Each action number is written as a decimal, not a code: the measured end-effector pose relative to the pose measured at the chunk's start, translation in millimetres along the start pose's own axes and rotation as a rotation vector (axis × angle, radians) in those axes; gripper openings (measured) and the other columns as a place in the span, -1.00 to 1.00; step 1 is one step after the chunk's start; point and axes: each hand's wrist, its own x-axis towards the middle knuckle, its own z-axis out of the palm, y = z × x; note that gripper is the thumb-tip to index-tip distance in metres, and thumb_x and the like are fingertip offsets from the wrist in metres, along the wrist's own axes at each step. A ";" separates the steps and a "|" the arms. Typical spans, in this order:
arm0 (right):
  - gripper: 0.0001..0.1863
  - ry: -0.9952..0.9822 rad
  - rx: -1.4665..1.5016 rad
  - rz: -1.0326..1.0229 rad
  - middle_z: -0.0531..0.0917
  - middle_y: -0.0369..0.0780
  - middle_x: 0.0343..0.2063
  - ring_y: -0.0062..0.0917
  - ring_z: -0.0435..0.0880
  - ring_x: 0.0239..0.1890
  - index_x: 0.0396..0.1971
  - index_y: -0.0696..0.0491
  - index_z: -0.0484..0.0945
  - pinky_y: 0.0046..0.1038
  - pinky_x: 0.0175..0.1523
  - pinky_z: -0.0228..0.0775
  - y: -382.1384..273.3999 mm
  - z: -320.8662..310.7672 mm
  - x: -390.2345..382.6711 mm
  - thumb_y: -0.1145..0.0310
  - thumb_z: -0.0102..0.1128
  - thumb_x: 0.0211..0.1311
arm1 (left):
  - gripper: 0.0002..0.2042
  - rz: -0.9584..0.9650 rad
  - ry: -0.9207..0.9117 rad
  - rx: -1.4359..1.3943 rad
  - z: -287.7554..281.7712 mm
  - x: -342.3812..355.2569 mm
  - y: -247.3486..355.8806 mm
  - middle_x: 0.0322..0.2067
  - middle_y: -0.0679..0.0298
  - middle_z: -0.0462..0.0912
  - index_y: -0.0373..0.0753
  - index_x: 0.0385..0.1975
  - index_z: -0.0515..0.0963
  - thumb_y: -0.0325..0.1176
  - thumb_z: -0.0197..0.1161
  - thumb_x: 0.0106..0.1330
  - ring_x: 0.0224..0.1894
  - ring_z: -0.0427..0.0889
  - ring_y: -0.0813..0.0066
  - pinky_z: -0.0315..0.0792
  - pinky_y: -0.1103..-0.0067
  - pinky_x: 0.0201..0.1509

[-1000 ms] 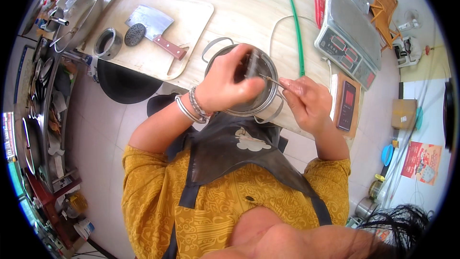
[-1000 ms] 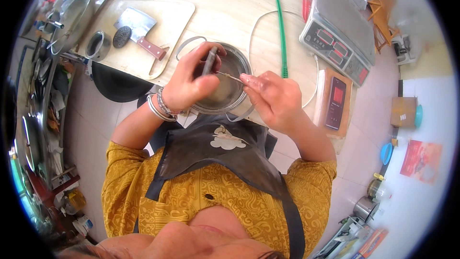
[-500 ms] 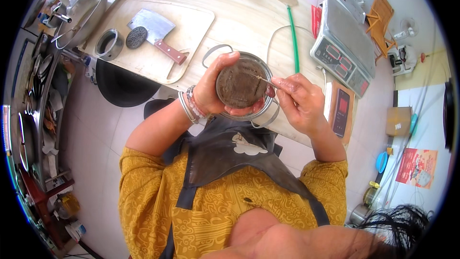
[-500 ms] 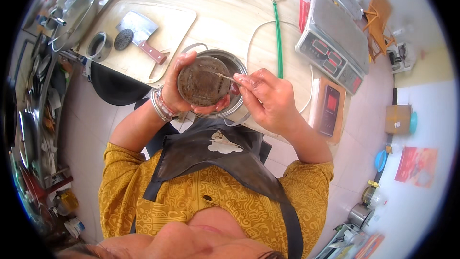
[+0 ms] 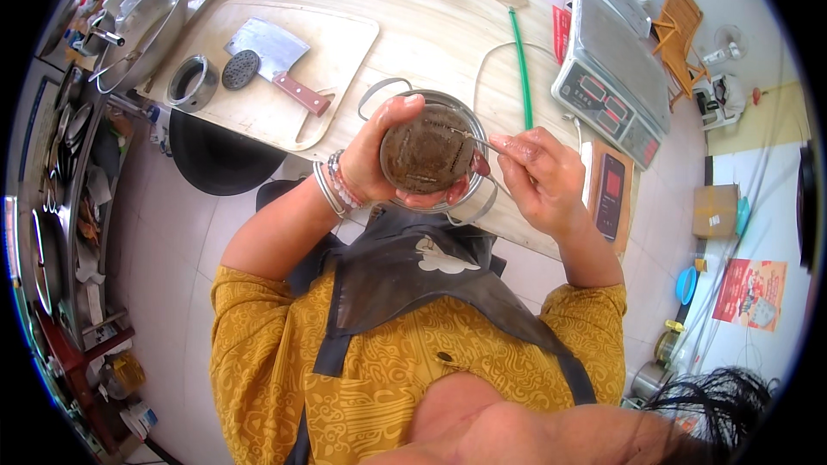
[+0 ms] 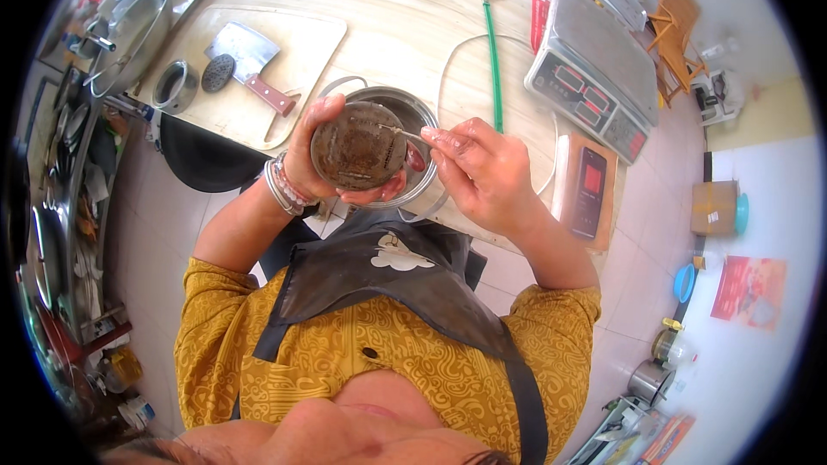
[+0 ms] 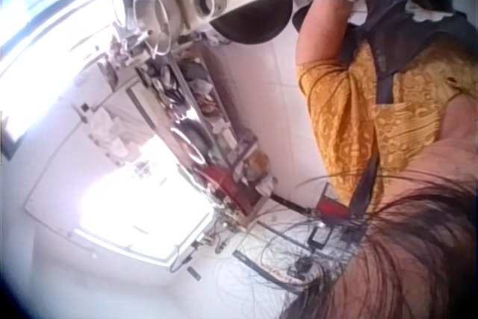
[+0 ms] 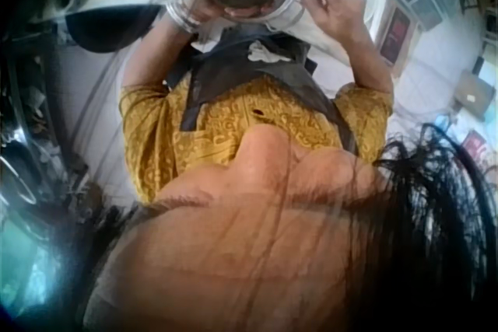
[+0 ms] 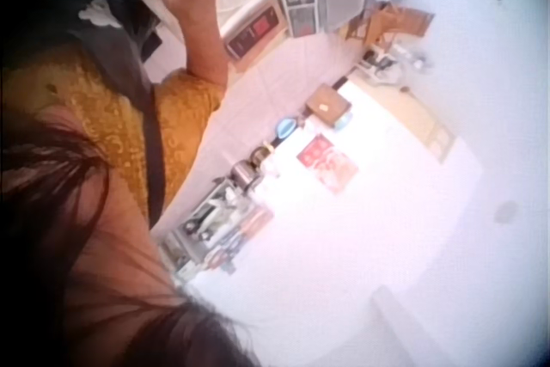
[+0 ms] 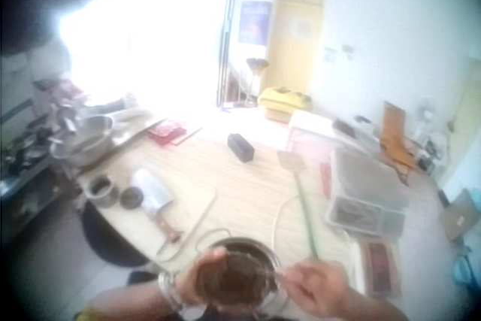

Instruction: The person scrubs a small metal strainer with a toothbrush over a pot of water. They repeatedly dip the strainer into the water and scrub the mesh surface with the brush. The person then places the strainer on a cutting board and sets the toothbrush down.

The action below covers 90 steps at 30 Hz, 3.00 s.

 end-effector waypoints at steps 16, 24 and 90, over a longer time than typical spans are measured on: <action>-0.70 -0.023 0.207 0.185 0.61 -0.15 -0.48 -0.51 0.57 -0.55 -0.13 0.16 0.64 -0.55 -0.51 0.36 2.1 -2.3 -8.0 0.69 0.21 0.10 | -0.13 0.025 0.008 -0.082 3.1 -1.9 -0.6 -0.43 -0.22 0.57 -0.55 -0.06 0.45 0.37 -0.20 0.27 -0.80 0.28 0.43 0.13 0.62 -0.77; -0.68 -0.033 0.136 0.036 0.62 -0.15 -0.46 -0.45 0.62 -0.53 -0.13 0.17 0.61 -0.52 -0.51 0.42 0.2 6.1 0.9 0.72 0.23 0.07 | -0.02 0.021 0.134 -0.092 3.0 -2.2 -11.2 -0.26 -0.34 0.57 -0.54 0.05 0.40 0.48 -0.20 0.17 -0.62 0.51 0.10 0.24 0.58 -0.75; -0.72 -0.045 0.236 0.187 0.63 -0.16 -0.50 -0.52 0.55 -0.58 -0.19 0.21 0.65 -0.56 -0.49 0.33 0.3 -1.5 -13.9 0.74 0.22 0.05 | -0.20 0.635 0.660 1.650 27.7 3.2 -12.5 -0.28 -0.03 0.58 -0.46 0.00 0.41 -0.04 0.56 -0.19 -0.29 0.63 0.10 0.52 0.43 -0.18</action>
